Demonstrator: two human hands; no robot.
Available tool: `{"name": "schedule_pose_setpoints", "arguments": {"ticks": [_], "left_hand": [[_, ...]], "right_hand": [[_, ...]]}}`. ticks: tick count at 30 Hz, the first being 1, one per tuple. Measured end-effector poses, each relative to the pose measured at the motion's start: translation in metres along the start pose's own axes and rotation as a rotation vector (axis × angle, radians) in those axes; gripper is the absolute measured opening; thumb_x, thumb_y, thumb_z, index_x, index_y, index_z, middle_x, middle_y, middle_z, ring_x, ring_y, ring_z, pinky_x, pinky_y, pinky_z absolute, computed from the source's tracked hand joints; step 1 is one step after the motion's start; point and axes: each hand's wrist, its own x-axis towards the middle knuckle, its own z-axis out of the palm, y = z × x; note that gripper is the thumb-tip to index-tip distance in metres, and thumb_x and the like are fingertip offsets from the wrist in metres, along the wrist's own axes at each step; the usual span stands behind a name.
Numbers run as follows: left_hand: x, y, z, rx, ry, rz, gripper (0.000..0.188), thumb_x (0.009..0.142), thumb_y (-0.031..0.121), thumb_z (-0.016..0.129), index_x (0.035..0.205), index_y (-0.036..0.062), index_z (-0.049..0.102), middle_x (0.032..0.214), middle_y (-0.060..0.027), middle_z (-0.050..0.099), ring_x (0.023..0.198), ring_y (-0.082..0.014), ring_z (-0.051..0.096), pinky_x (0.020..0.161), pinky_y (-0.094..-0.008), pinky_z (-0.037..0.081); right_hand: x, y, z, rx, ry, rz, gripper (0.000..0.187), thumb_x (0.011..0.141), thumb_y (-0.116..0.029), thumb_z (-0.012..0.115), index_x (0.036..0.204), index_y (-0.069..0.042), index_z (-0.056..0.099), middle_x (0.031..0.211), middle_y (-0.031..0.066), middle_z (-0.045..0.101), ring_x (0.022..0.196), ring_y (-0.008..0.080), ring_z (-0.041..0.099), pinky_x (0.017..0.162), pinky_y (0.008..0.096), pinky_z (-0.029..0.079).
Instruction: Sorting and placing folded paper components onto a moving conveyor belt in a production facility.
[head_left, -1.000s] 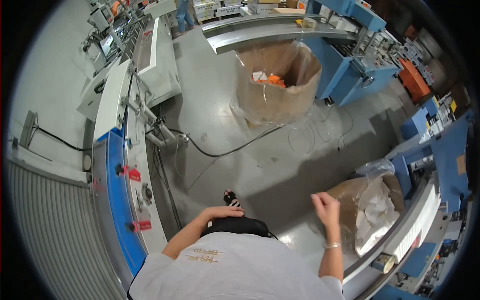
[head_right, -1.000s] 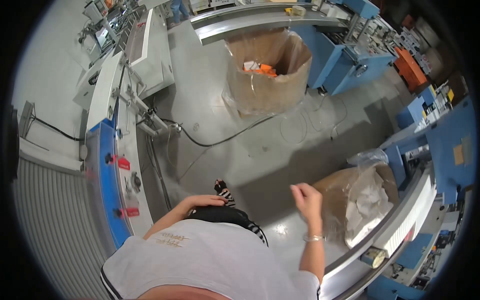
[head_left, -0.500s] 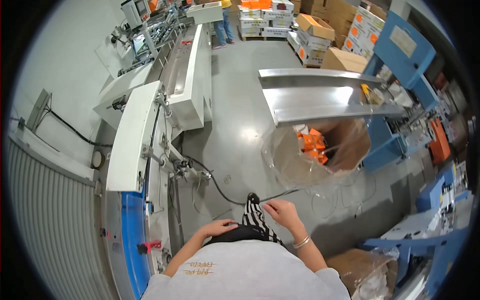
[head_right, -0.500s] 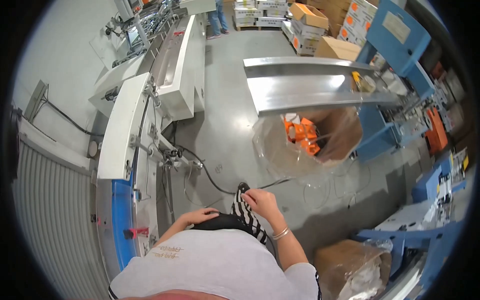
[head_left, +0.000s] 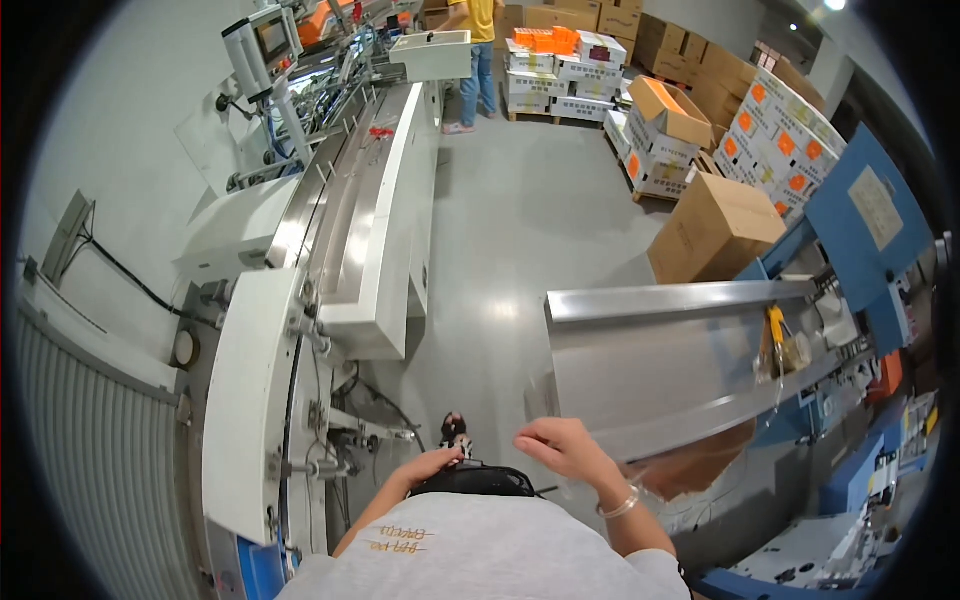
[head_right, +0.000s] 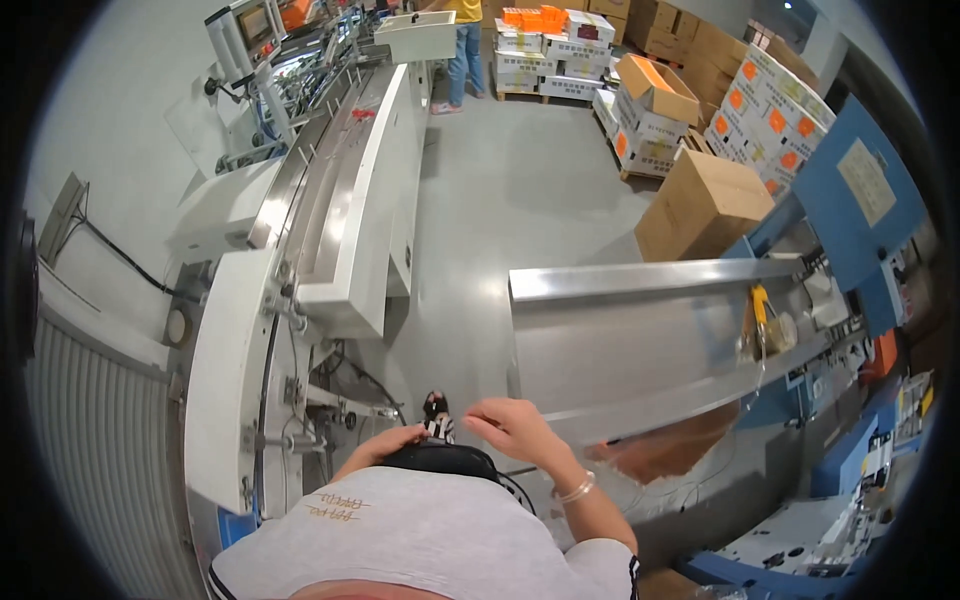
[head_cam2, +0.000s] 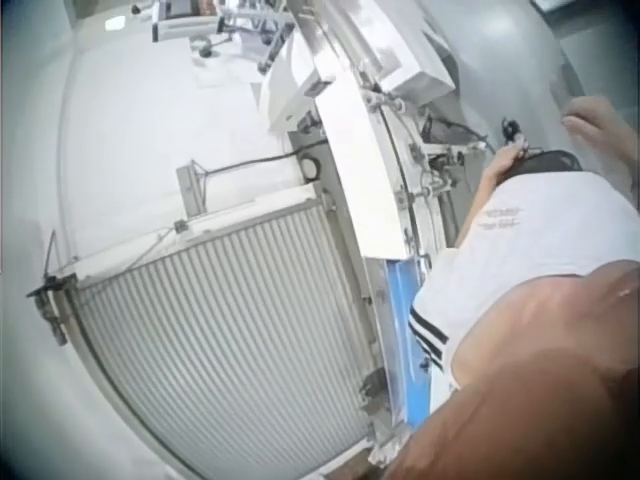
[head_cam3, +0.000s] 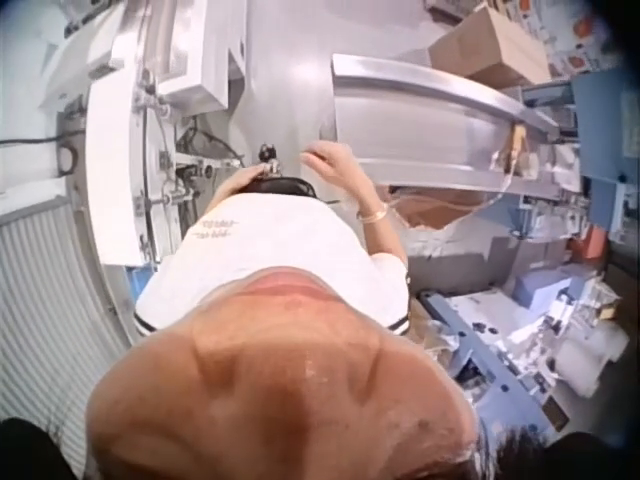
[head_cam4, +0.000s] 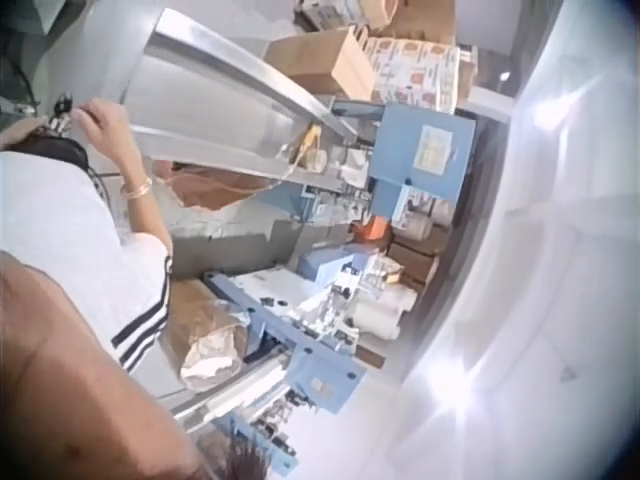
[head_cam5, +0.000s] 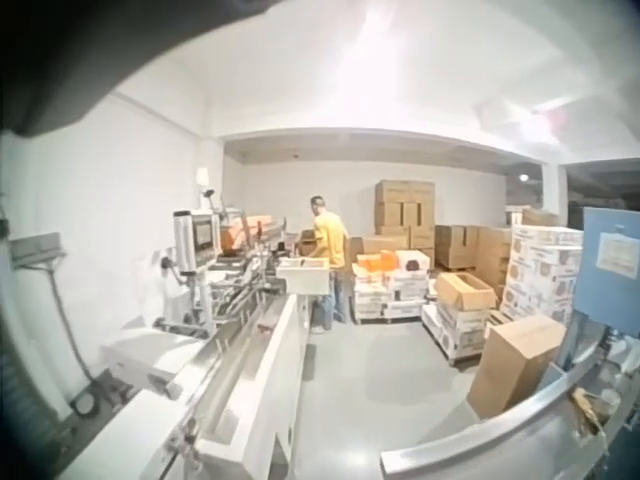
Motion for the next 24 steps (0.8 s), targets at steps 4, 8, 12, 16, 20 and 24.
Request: {"name": "schedule_pose_setpoints", "arguments": {"ticks": [4, 8, 12, 16, 20, 24], "left_hand": [[0.050, 0.084, -0.060, 0.258, 0.039, 0.051, 0.054, 0.090, 0.053, 0.041, 0.112, 0.0063, 0.058, 0.097, -0.0015, 0.061, 0.085, -0.0122, 0.052, 0.079, -0.0274, 0.041], [0.101, 0.149, -0.121, 0.088, 0.097, 0.000, 0.057, 0.088, 0.056, 0.040, 0.112, 0.0078, 0.057, 0.087, -0.0039, 0.060, 0.078, -0.0129, 0.050, 0.073, -0.0273, 0.040], [0.156, 0.176, -0.175, 0.386, -0.008, 0.174, 0.057, 0.089, 0.054, 0.041, 0.114, 0.0049, 0.057, 0.099, -0.0077, 0.060, 0.090, -0.0154, 0.052, 0.082, -0.0295, 0.041], [0.167, 0.220, -0.205, 0.110, -0.002, 0.124, 0.050, 0.090, 0.047, 0.046, 0.110, 0.0031, 0.059, 0.105, -0.0059, 0.060, 0.097, -0.0147, 0.051, 0.085, -0.0282, 0.040], [0.187, 0.253, -0.240, -0.265, 0.094, 0.098, 0.045, 0.089, 0.044, 0.049, 0.109, 0.0052, 0.060, 0.103, -0.0039, 0.059, 0.095, -0.0124, 0.051, 0.083, -0.0252, 0.040], [0.228, 0.279, -0.266, -0.224, 0.081, 0.197, 0.043, 0.089, 0.040, 0.053, 0.114, 0.0055, 0.057, 0.108, -0.0024, 0.058, 0.100, -0.0110, 0.050, 0.089, -0.0260, 0.038]], "right_hand": [[0.076, 0.001, -0.049, -0.184, 0.070, -0.039, 0.014, 0.081, -0.017, 0.063, 0.083, -0.004, 0.063, 0.070, 0.0111, 0.059, 0.059, 0.0248, 0.055, 0.054, 0.0311, 0.044], [0.157, 0.012, -0.076, -0.162, 0.132, 0.089, 0.015, 0.081, -0.018, 0.062, 0.084, -0.003, 0.063, 0.068, 0.0115, 0.059, 0.058, 0.0225, 0.054, 0.054, 0.0299, 0.043], [0.226, 0.021, -0.086, -0.200, 0.080, 0.253, 0.020, 0.083, -0.019, 0.062, 0.089, 0.000, 0.063, 0.068, 0.0071, 0.060, 0.059, 0.0104, 0.052, 0.056, 0.0247, 0.043], [0.301, 0.038, -0.098, -0.142, -0.046, 0.351, 0.023, 0.082, -0.023, 0.061, 0.090, -0.002, 0.063, 0.074, 0.0118, 0.063, 0.064, 0.0198, 0.058, 0.062, 0.0290, 0.047], [0.380, 0.068, -0.126, -0.199, -0.212, 0.377, 0.025, 0.083, -0.025, 0.060, 0.095, -0.003, 0.062, 0.080, 0.0123, 0.064, 0.068, 0.0212, 0.061, 0.065, 0.0300, 0.048], [0.462, 0.123, -0.166, -0.261, -0.314, 0.351, 0.028, 0.084, -0.027, 0.060, 0.099, -0.003, 0.062, 0.083, 0.0116, 0.066, 0.074, 0.0208, 0.062, 0.068, 0.0301, 0.049]]}}
